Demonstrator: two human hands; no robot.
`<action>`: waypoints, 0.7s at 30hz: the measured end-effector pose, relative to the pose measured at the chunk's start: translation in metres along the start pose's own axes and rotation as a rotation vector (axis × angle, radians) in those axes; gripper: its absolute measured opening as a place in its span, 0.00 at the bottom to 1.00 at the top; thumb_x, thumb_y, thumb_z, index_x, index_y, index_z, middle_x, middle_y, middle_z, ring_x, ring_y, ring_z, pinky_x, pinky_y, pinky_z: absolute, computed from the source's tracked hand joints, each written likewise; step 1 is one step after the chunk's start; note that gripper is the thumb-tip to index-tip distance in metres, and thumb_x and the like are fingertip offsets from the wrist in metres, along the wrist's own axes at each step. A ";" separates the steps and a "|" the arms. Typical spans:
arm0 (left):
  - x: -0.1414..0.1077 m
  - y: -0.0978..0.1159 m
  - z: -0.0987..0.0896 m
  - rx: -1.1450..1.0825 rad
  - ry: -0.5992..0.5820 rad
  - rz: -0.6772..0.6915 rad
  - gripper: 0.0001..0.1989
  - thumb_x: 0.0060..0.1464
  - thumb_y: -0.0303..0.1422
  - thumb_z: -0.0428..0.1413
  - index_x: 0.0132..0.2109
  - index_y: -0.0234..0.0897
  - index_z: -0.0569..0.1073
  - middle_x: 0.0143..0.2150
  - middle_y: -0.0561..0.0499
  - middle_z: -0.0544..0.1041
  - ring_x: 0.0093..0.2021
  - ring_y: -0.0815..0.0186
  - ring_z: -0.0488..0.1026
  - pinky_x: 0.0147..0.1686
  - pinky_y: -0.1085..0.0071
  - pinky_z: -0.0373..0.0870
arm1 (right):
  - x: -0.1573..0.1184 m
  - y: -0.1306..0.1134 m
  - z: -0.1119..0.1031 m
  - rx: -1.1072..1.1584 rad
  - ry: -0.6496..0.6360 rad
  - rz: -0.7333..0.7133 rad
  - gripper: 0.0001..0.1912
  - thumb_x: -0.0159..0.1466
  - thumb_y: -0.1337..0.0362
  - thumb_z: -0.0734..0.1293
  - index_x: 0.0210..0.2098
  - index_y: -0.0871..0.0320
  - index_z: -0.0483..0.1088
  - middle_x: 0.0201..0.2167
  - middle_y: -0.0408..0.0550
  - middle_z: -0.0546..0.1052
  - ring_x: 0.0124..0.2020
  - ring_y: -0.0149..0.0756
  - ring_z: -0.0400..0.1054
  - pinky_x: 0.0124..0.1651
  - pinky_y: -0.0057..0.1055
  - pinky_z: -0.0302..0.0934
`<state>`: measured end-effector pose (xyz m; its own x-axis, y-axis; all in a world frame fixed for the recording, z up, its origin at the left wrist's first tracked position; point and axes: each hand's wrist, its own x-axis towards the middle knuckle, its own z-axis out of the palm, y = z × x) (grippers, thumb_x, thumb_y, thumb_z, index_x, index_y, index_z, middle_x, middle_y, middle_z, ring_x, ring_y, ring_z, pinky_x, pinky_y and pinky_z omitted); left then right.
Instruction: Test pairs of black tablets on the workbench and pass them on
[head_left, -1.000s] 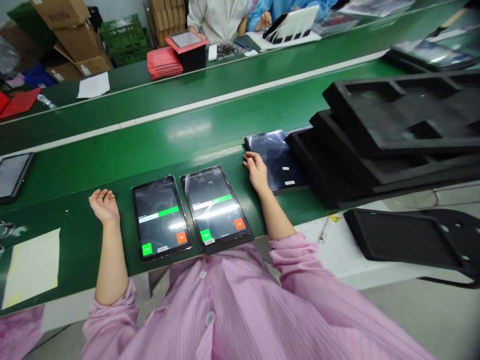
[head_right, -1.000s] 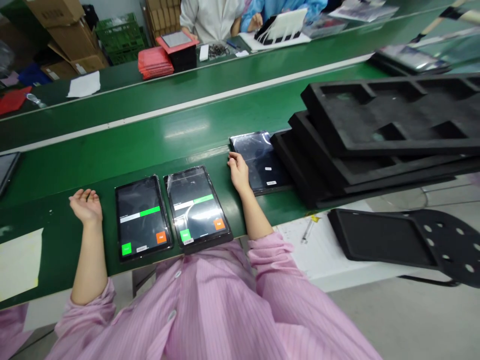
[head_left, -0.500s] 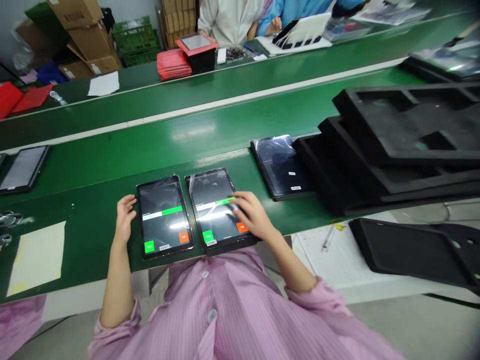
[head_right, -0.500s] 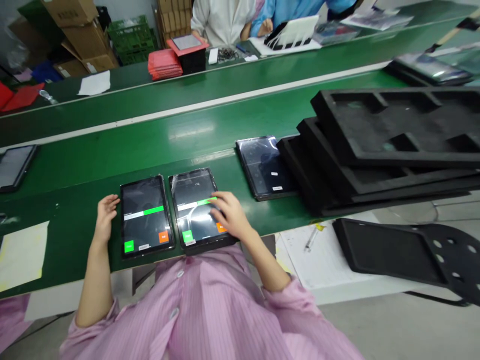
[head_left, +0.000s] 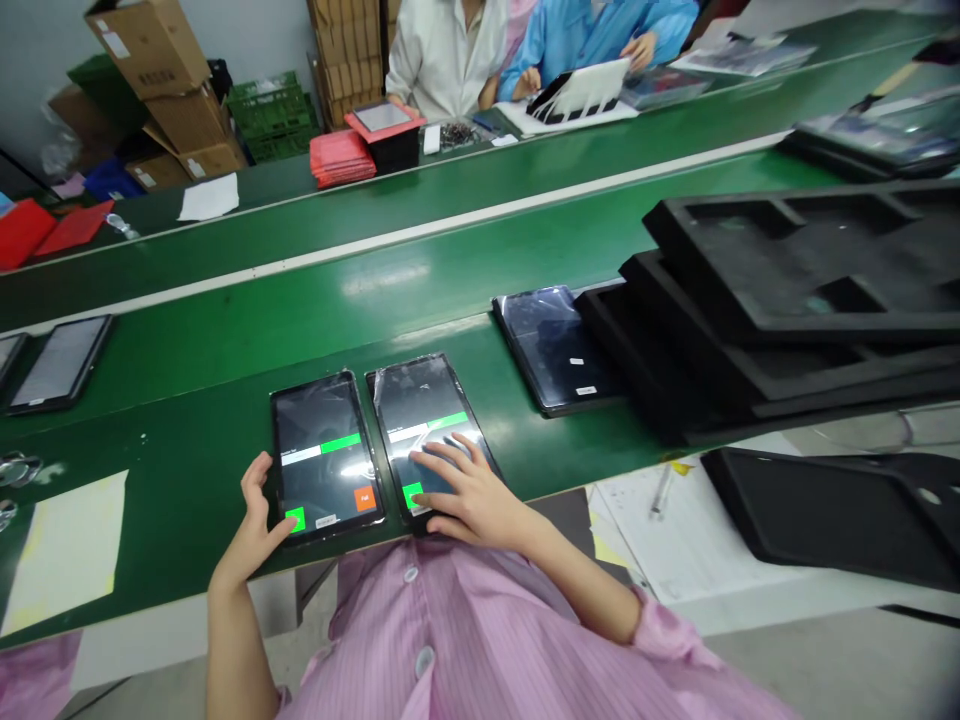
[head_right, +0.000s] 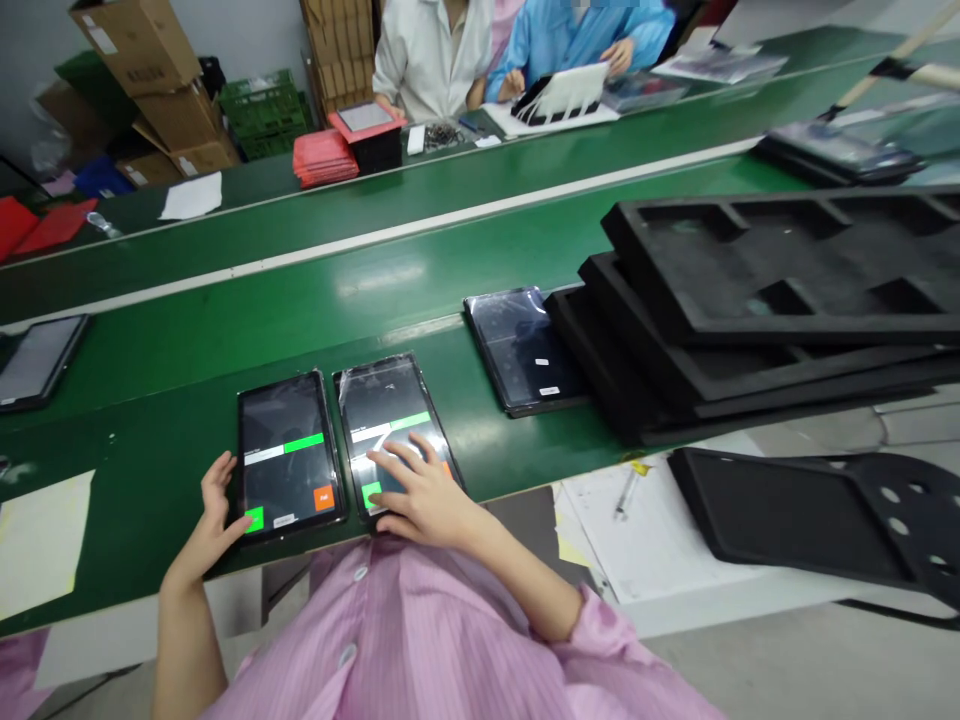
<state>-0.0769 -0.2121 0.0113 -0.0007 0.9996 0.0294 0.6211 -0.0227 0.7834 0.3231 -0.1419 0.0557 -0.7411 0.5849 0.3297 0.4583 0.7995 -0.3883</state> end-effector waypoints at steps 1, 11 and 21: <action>0.004 0.002 -0.003 -0.011 -0.016 0.013 0.45 0.58 0.50 0.55 0.73 0.51 0.39 0.73 0.39 0.43 0.74 0.44 0.45 0.69 0.43 0.48 | 0.001 0.007 -0.004 0.030 0.037 0.041 0.16 0.69 0.50 0.63 0.51 0.46 0.75 0.63 0.54 0.68 0.63 0.54 0.59 0.65 0.60 0.47; 0.139 0.099 0.009 0.688 -0.250 0.180 0.30 0.63 0.50 0.50 0.69 0.49 0.61 0.76 0.38 0.44 0.74 0.41 0.41 0.64 0.31 0.29 | 0.053 0.138 0.012 0.598 0.487 0.748 0.17 0.59 0.63 0.66 0.46 0.58 0.76 0.42 0.51 0.78 0.40 0.39 0.71 0.51 0.41 0.66; 0.193 0.089 0.033 0.554 -0.338 0.220 0.21 0.54 0.50 0.55 0.52 0.49 0.77 0.59 0.43 0.77 0.67 0.43 0.63 0.61 0.27 0.28 | 0.060 0.141 0.023 0.797 0.603 0.817 0.13 0.50 0.61 0.74 0.34 0.60 0.77 0.23 0.43 0.76 0.26 0.33 0.70 0.34 0.31 0.67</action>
<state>0.0041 -0.0211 0.0660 0.3607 0.9256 -0.1146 0.8879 -0.3032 0.3459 0.3321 0.0024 0.0014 0.0468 0.9989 0.0082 0.0987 0.0035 -0.9951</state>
